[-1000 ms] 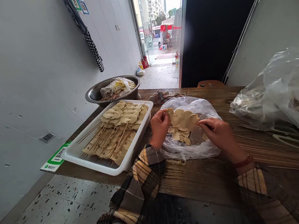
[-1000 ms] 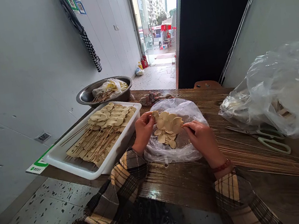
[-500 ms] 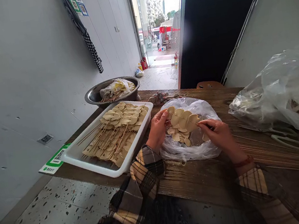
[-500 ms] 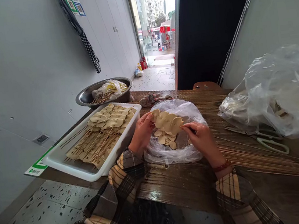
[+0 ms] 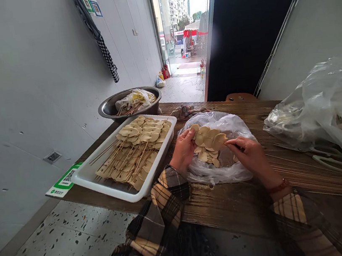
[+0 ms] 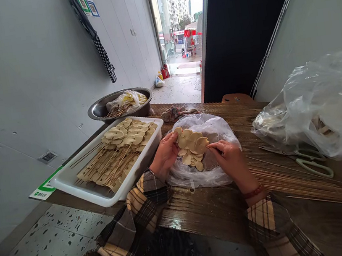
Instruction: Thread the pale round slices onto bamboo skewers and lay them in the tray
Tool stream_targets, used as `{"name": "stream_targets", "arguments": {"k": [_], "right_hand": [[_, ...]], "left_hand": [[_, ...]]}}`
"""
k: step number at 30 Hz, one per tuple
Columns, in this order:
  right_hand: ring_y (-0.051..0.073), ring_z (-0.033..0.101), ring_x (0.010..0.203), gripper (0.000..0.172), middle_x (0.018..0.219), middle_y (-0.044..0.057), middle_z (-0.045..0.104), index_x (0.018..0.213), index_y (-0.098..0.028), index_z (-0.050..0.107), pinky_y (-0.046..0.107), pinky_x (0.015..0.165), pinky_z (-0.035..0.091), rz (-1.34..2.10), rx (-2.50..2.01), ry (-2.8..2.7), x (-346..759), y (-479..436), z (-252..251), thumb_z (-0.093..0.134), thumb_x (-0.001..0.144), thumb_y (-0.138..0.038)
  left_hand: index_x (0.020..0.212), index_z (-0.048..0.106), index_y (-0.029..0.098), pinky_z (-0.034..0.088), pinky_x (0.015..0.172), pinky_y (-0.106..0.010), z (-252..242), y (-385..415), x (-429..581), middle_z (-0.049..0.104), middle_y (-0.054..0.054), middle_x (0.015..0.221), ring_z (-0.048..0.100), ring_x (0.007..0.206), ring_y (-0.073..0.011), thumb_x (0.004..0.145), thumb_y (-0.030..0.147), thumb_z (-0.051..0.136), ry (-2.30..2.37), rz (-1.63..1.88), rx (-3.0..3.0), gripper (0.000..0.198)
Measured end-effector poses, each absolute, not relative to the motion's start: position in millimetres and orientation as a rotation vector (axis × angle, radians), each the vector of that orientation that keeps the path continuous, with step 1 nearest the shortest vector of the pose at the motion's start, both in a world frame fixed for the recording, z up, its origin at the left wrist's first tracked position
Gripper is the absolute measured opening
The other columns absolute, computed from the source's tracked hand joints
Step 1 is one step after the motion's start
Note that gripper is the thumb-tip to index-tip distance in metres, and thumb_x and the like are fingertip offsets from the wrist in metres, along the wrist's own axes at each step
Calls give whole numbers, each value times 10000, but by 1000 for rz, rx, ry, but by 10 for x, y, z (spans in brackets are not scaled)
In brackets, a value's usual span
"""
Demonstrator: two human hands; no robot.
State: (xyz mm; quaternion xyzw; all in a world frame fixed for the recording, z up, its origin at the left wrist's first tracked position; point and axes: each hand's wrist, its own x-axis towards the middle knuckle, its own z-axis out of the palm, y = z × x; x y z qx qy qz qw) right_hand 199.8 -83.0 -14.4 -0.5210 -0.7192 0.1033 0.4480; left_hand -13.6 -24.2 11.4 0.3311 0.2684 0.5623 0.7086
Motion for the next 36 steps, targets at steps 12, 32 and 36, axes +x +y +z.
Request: {"name": "stream_targets", "arguments": {"k": [12, 32, 36], "right_hand": [[230, 680, 828, 243, 906, 55, 736, 919, -238, 734, 382, 754, 514, 201, -1304, -1786, 1941, -860, -124, 534, 938, -375], [222, 681, 801, 220, 875, 58, 750, 888, -214, 737, 355, 734, 518, 328, -1284, -1648, 1905, -815, -108, 579, 906, -366], [219, 680, 820, 227, 892, 58, 746, 903, -215, 738, 344, 736, 513, 331, -1267, -1702, 1909, -821, -96, 562, 918, -357]], "left_hand": [[777, 645, 130, 462, 648, -222, 121, -262, -117, 641, -9, 724, 572, 658, -96, 699, 295, 811, 594, 1228, 746, 246], [969, 700, 179, 564, 694, -313, 117, -274, -98, 710, -92, 966, 662, 845, -201, 725, 407, 804, 505, 1108, 821, 350], [987, 691, 150, 581, 729, -288, 104, -283, -83, 721, -86, 960, 687, 872, -196, 734, 279, 805, 494, 1059, 792, 306]]}}
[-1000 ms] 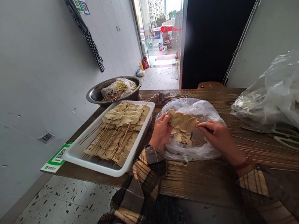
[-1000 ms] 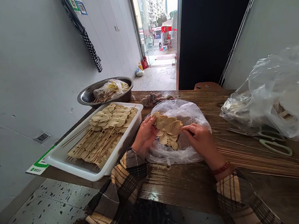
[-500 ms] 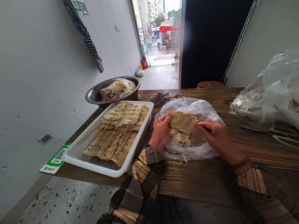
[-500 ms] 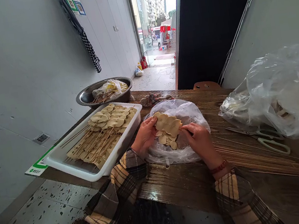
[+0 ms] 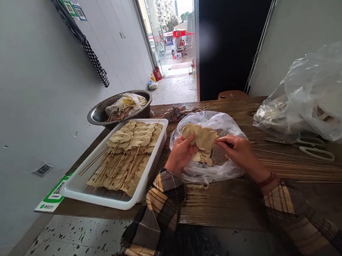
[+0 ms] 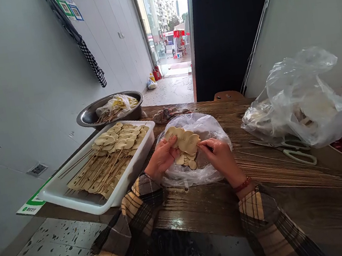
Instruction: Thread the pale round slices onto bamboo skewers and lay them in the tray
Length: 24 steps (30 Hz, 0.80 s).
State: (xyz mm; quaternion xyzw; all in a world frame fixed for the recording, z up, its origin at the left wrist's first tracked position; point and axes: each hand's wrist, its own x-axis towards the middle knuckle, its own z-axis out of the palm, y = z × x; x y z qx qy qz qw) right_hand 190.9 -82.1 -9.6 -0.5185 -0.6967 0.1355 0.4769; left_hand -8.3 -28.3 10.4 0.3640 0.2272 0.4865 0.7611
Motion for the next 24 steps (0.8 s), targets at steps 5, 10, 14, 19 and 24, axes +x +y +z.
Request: {"name": "stream_targets", "arguments": {"k": [5, 10, 14, 19, 24], "right_hand": [[224, 680, 842, 239, 910, 57, 740, 916, -219, 741, 351, 763, 501, 226, -1316, -1791, 1967, -851, -60, 546, 931, -357], [223, 686, 875, 233, 949, 54, 746, 934, -220, 741, 351, 787, 499, 216, -1332, -1779, 1994, -865, -55, 546, 932, -348], [213, 689, 863, 235, 940, 51, 754, 923, -217, 736, 339, 783, 508, 296, -1286, -1736, 1958, -862, -50, 543, 925, -351], [218, 691, 868, 245, 947, 54, 760, 932, -211, 729, 339, 788, 514, 379, -1280, -1733, 1921, -859, -50, 529, 920, -351], [233, 693, 894, 268, 969, 62, 760, 953, -206, 725, 352, 809, 517, 391, -1309, -1769, 1897, -879, -81, 513, 926, -368]], "left_hand": [[964, 670, 132, 599, 764, -303, 88, -219, -161, 731, -66, 929, 700, 819, -175, 808, 207, 722, 556, 1174, 699, 180], [988, 665, 137, 594, 840, -327, 118, -199, -224, 735, -52, 942, 704, 836, -166, 843, 169, 674, 555, 1231, 654, 149], [1028, 658, 147, 582, 873, -355, 135, -214, -217, 732, -64, 996, 703, 896, -185, 867, 232, 662, 519, 1188, 668, 183], [1056, 648, 146, 553, 931, -399, 146, -224, -210, 725, -79, 1042, 685, 992, -212, 888, 280, 638, 500, 1214, 644, 215], [1109, 639, 133, 541, 946, -400, 157, -212, -255, 717, -115, 1070, 661, 1067, -241, 875, 310, 646, 476, 1249, 673, 293]]}}
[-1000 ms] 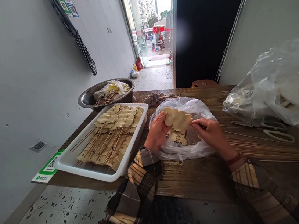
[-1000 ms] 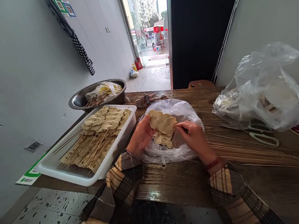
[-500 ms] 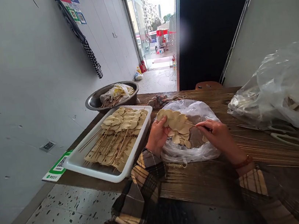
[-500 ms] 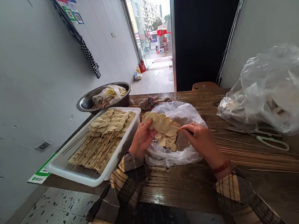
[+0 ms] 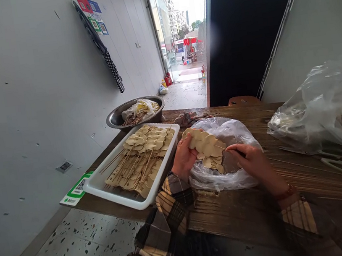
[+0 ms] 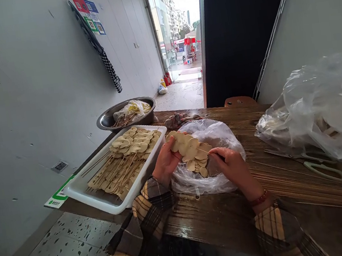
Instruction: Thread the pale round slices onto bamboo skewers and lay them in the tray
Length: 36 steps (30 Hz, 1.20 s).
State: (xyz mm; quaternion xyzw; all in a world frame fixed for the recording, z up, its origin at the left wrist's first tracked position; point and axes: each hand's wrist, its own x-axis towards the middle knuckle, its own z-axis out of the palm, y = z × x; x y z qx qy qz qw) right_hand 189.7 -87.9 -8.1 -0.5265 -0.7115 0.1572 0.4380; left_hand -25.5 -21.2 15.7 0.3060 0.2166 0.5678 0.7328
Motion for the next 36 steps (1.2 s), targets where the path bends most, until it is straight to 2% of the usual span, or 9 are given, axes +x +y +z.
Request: {"name": "stream_targets", "arguments": {"k": [4, 9, 21, 28, 36], "right_hand": [[250, 695, 954, 301, 1028, 74, 756, 1000, -206, 725, 369, 832, 524, 375, -1340, -1807, 1884, -896, -118, 497, 937, -391], [258, 686, 1022, 345, 1119, 82, 742, 1091, -206, 721, 397, 888, 522, 369, -1323, -1914, 1892, -896, -157, 475, 950, -403], [264, 691, 1036, 371, 1114, 81, 748, 1072, -211, 731, 416, 919, 524, 384, -1371, -1857, 1878, -906, -208, 491, 942, -463], [261, 694, 1005, 329, 1095, 71, 747, 1041, -238, 737, 392, 858, 543, 377, -1374, -1924, 1913, -910, -188, 496, 938, -438], [250, 693, 860, 287, 955, 50, 737, 926, -275, 750, 380, 724, 548, 312, -1392, -1983, 1913, -933, -152, 527, 911, -456]], "left_hand": [[1133, 622, 165, 557, 908, -415, 149, -203, -279, 721, -108, 1060, 669, 1047, -246, 853, 307, 670, 496, 1295, 683, 318], [1058, 634, 149, 563, 891, -409, 159, -246, -238, 722, -122, 1062, 670, 1042, -253, 845, 332, 683, 484, 1289, 727, 285], [1031, 654, 135, 549, 875, -332, 169, -322, -175, 728, -112, 1023, 686, 957, -210, 824, 372, 711, 446, 1286, 750, 321], [1020, 633, 128, 544, 851, -360, 124, -300, -201, 721, -130, 993, 681, 944, -235, 779, 381, 742, 435, 1288, 709, 366], [1027, 633, 130, 527, 776, -341, 45, -284, -217, 712, -136, 989, 664, 886, -232, 724, 470, 761, 491, 1286, 724, 473]]}}
